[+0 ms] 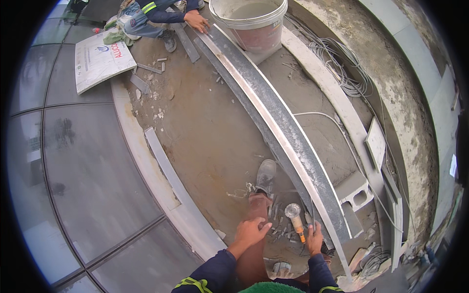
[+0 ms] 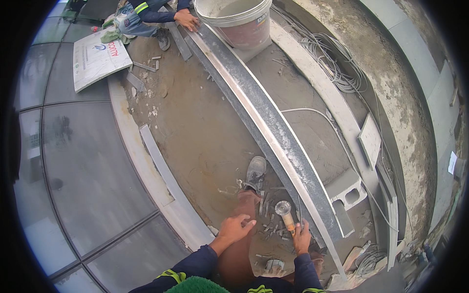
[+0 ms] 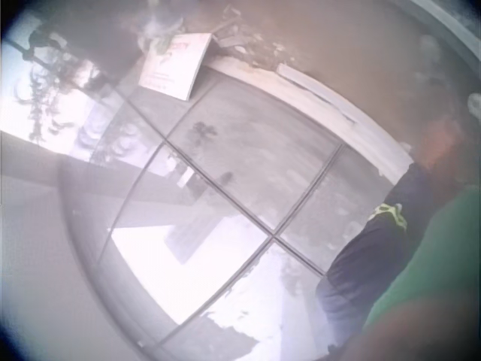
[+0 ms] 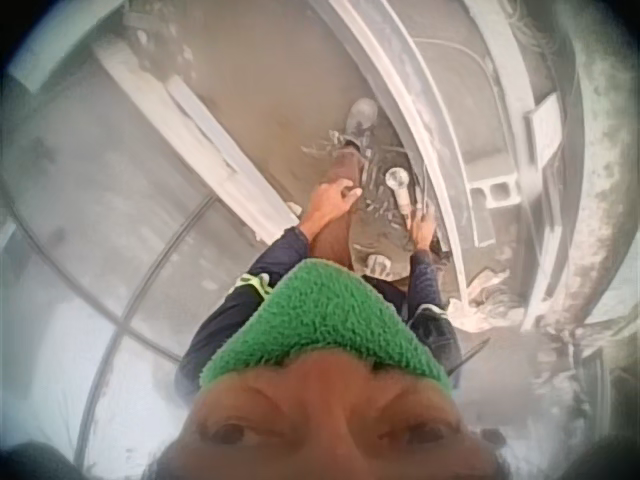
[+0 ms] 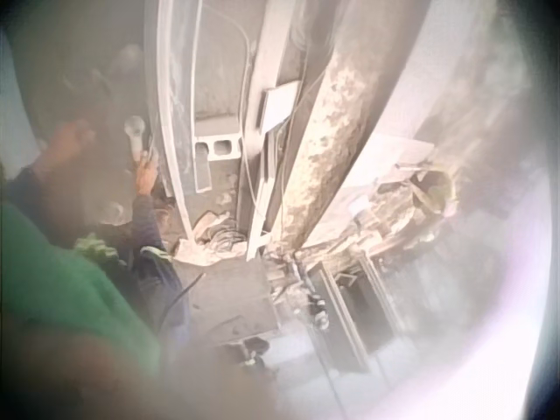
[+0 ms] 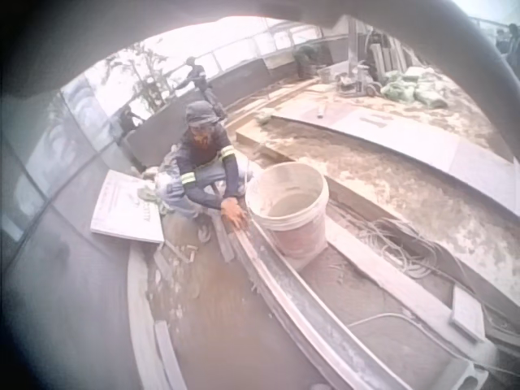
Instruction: The person measures and marks a long metal profile using a tape measure and a marker, then positions the profile along a curved track and aligns it with a second profile. The person also briefly touches their face and adjusts the head-mounted camera.
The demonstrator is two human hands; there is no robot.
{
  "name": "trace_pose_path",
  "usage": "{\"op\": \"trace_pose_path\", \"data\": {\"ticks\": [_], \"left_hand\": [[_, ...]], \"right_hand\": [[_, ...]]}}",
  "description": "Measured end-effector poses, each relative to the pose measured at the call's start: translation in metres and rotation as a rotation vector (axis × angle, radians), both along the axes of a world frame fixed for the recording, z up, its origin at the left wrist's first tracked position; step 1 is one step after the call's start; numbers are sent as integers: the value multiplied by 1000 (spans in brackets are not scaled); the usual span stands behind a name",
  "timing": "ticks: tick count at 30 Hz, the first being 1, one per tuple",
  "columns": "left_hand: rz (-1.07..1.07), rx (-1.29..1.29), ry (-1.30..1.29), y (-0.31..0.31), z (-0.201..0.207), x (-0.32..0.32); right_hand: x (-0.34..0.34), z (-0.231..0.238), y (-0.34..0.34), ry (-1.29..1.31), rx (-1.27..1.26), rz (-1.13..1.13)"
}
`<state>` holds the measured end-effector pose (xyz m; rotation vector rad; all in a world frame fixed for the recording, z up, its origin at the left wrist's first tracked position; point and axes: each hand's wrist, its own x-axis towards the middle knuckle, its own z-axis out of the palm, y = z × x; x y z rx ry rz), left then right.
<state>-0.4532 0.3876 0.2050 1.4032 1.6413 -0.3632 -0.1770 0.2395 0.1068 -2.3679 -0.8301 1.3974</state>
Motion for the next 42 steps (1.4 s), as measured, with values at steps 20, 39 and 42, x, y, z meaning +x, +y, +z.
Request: {"op": "trace_pose_path", "data": {"ticks": [20, 39, 42], "left_hand": [[575, -218, 149, 82, 83, -248], [1508, -6, -671, 682, -34, -273], [1616, -140, -606, 692, -54, -293]], "right_hand": [[-221, 90, 611, -21, 439, 505], [-344, -9, 918, 347, 236, 576], [-356, -78, 986, -333, 175, 835]]}}
